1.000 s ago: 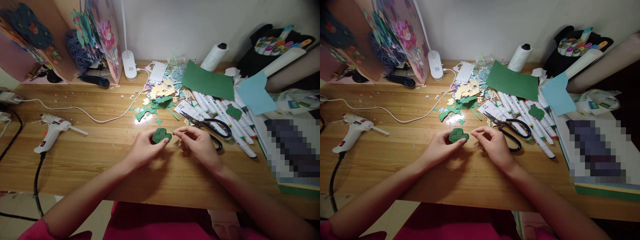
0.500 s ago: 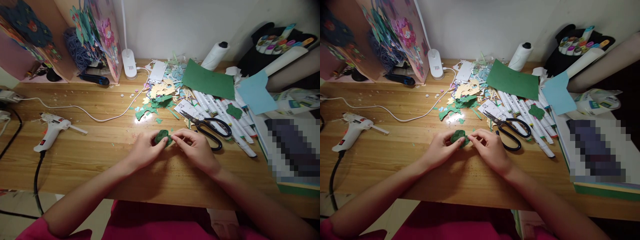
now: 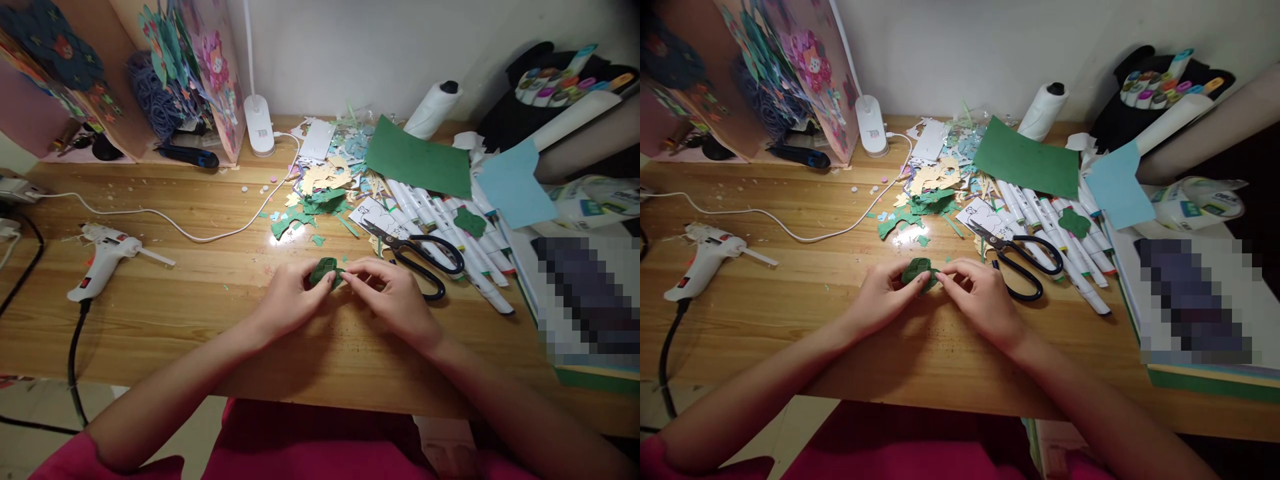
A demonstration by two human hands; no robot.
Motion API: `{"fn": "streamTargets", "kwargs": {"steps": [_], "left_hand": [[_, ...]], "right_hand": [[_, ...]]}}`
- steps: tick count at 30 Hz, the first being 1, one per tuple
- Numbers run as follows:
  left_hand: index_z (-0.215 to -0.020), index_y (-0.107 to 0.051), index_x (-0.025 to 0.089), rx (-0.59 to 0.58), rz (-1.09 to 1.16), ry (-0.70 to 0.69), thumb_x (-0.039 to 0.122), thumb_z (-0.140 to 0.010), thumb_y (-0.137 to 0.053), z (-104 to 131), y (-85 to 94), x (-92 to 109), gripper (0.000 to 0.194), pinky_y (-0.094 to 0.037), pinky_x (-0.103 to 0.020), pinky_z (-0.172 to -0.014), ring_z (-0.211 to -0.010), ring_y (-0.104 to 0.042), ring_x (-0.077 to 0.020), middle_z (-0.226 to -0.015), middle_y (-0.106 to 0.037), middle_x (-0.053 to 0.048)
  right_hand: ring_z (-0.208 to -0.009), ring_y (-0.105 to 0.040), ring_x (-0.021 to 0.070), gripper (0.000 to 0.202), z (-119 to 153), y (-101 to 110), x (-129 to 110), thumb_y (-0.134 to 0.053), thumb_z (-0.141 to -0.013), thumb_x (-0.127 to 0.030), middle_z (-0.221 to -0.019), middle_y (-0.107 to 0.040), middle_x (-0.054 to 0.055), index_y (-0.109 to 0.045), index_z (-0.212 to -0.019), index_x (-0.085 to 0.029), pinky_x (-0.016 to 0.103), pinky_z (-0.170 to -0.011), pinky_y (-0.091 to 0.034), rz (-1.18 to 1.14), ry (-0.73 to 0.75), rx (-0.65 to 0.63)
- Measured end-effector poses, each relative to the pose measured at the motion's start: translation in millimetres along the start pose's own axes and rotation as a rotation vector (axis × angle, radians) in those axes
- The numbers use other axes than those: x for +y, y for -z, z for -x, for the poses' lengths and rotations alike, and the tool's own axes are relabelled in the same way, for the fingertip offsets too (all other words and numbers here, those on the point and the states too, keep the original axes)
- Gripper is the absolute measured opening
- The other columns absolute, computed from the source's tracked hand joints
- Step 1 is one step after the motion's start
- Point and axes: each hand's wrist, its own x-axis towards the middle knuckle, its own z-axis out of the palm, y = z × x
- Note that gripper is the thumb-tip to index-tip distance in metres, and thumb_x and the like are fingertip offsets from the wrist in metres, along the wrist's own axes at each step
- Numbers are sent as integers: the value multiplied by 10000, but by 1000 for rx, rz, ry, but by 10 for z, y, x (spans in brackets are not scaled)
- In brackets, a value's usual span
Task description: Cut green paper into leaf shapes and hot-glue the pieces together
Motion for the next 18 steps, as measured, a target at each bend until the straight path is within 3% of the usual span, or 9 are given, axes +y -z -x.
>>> {"fn": "streamTargets", "kwargs": {"steps": [5,10,18], "left_hand": [[-716,-578,151,-5,38,4,357,-852,-506,-1,-19,-16,258,-302,-216,-540,-609,-415,-111,-630,-498,15],[-716,-587,144,5,142,73,390,-839,-523,-6,-26,-22,283,-318,-218,-548,-602,-427,-110,-632,-495,18],[-712,-582,135,-4,205,78,381,-831,-539,-2,-37,2,277,-290,-214,-546,-603,-388,-98,-630,-451,26]], "right_hand": [[-568,-571,135,97,20,8,-10,-584,-826,-230,-793,-668,43,-663,-814,-175,259,-511,-459,47,38,20],[-593,-567,126,81,19,16,-36,-597,-819,-217,-870,-634,45,-631,-886,-186,244,-483,-450,87,113,119],[-815,-613,207,83,26,13,-39,-573,-830,-153,-858,-667,71,-636,-831,-207,313,-626,-491,222,307,180]]}}
